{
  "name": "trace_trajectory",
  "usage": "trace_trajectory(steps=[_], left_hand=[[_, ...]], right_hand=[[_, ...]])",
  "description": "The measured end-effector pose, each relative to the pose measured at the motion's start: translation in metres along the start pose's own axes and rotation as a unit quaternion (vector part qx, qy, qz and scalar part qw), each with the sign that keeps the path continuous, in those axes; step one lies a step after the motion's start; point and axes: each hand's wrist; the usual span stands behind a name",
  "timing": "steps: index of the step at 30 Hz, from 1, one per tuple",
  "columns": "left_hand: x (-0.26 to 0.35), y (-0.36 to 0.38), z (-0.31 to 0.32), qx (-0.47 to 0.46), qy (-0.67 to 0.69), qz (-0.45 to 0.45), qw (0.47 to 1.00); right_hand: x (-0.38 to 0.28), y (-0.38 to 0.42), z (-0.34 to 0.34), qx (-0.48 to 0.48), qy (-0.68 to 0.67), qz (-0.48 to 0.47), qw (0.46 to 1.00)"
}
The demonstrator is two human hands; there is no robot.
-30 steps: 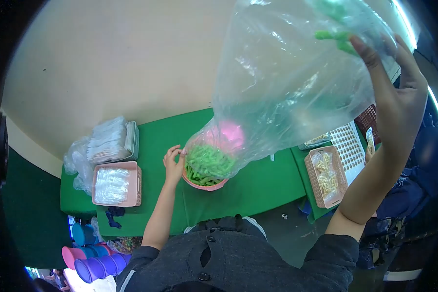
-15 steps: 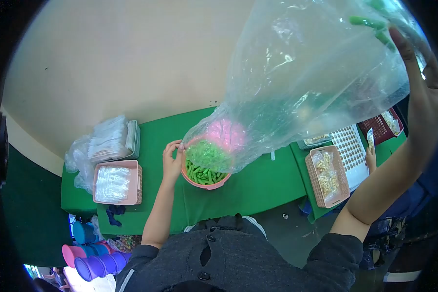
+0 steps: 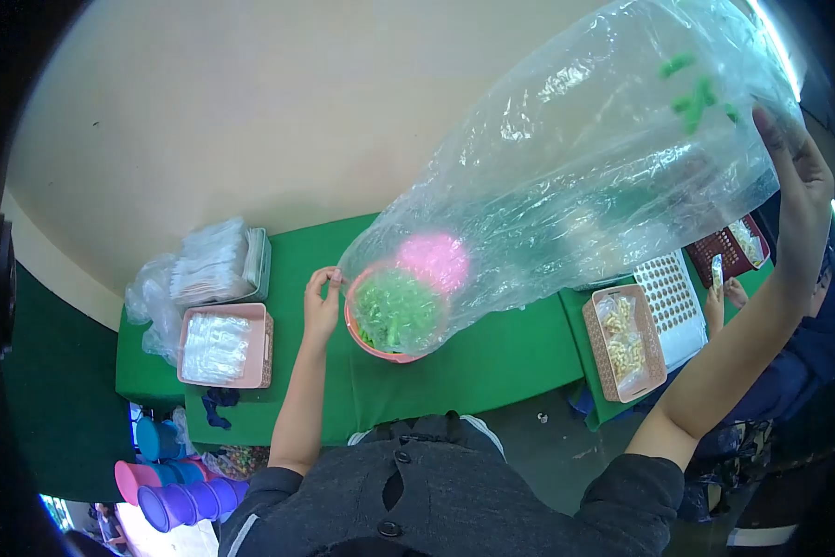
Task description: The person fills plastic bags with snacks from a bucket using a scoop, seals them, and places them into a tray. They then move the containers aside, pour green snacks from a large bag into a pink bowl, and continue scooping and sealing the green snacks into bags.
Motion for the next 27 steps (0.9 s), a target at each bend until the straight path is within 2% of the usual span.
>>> trace_trajectory(steps=[2,4,6,11,13,20,23,26,27], left_hand=[[-0.005,0.000,-0.003,0.003,-0.008,0.005,1.000],[-0.009,-0.002,-0.002,0.023,0.052,-0.021,0.998],[-0.007,0.000,0.003,0.015,0.039,-0.009,0.999],[-0.003,0.004,0.017,-0.014,0.038,-0.009,0.999],[-0.005,0.004,0.018,-0.012,0.065,-0.005,0.998],[-0.003,0.009,0.013,-0.027,0.077,-0.015,0.997],[0.012,0.014,0.010,-0.036,0.105,-0.034,0.993],[0.016,0.014,-0.006,-0.014,0.108,-0.016,0.994],[0.015,0.011,-0.014,0.015,0.132,-0.029,0.991]], right_hand=[[0.000,0.004,0.010,0.002,0.023,-0.022,0.999],[0.004,0.009,0.017,0.009,0.046,-0.046,0.998],[0.010,0.009,0.022,0.043,-0.011,-0.038,0.998],[0.013,0.011,0.025,0.080,-0.039,-0.086,0.992],[0.018,0.011,0.023,0.127,-0.058,-0.100,0.985],[0.038,0.005,0.022,0.132,-0.080,-0.117,0.981],[0.048,-0.002,0.017,0.182,-0.083,-0.151,0.968],[0.039,-0.001,0.022,0.186,-0.078,-0.164,0.966],[0.038,0.000,0.025,0.182,-0.076,-0.139,0.970]])
Point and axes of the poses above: each hand's wrist, its own y-axis away from the middle knuckle, its own z-axis out of the palm, x = y × z, and after that the axes turned 11 degrees about y, right-handed
